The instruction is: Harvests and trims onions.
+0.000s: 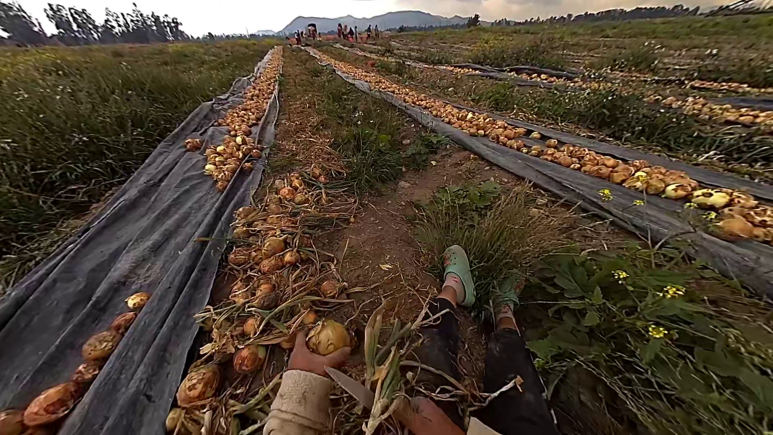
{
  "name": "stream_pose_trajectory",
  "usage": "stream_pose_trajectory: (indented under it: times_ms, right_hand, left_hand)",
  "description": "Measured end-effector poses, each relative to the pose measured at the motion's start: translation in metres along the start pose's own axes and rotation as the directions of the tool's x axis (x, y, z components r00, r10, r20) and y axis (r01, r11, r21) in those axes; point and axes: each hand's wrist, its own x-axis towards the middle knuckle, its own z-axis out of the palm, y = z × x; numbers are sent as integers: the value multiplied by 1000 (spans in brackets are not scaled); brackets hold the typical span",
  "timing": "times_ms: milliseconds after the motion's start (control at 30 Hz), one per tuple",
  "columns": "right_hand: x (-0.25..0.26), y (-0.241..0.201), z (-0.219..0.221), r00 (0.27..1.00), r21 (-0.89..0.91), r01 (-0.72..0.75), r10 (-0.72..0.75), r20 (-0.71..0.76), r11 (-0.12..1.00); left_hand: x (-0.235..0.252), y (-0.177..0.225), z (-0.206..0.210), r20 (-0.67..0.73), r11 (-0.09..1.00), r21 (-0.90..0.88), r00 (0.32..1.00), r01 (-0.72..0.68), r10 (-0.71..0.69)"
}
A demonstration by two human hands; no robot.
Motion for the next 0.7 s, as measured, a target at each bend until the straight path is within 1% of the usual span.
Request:
stream_pose_trajectory:
  times_ms: [33,67,100,133,167,200,267,300,333,367,467,500,533,600,633,700]
  right_hand:
    - [2,4,-3,997,122,16,-6,-82,992]
    - [4,6,-7,985,256,58,-13,-174,965]
    - [5,3,-11,971,358,113,-26,-239,927]
    - [7,-3,-14,958,390,176,-67,-279,904]
    - [12,-9,-17,945,384,225,-104,-311,895]
    - [17,-17,-19,931,343,257,-135,-340,903]
    - [22,-33,-19,912,207,260,-170,-372,943]
    - [24,-41,-18,904,137,255,-185,-385,957]
    - [26,-47,-16,892,83,255,-201,-405,963]
    - [27,-50,-14,873,33,273,-233,-428,961]
    - [28,-52,-10,811,-42,371,-345,-473,928]
    - [27,-51,-10,792,-44,411,-380,-478,911]
    - [27,-49,-10,783,-29,439,-398,-478,898]
    - [25,-42,-10,795,26,463,-402,-455,886]
    - [23,-39,-9,815,68,457,-387,-431,887]
    - [18,-32,-5,869,191,399,-304,-389,897]
  left_hand:
    - [6,-2,-3,-28,966,-258,999,32,-40]
    - [4,0,-3,-17,858,-512,998,49,-67]
    - [-3,5,0,18,697,-715,997,64,-74]
    - [-13,12,2,79,522,-847,995,99,-61]
    - [-23,20,5,118,384,-915,992,128,-48]
    - [-31,28,7,148,288,-945,988,152,-34]
    - [-49,44,11,201,182,-962,979,204,-33]
    - [-57,51,13,234,174,-956,971,238,-41]
    - [-64,55,15,266,196,-943,963,269,-39]
    - [-67,54,19,301,186,-935,953,301,-28]
    - [-71,39,28,370,173,-916,929,361,26]
    - [-69,31,28,388,197,-908,920,369,62]
    - [-65,21,28,400,230,-901,910,369,109]
    - [-53,1,24,429,300,-886,870,353,242]
    - [-48,-5,22,428,356,-880,851,315,305]
    - [-44,-10,15,407,506,-846,815,167,412]
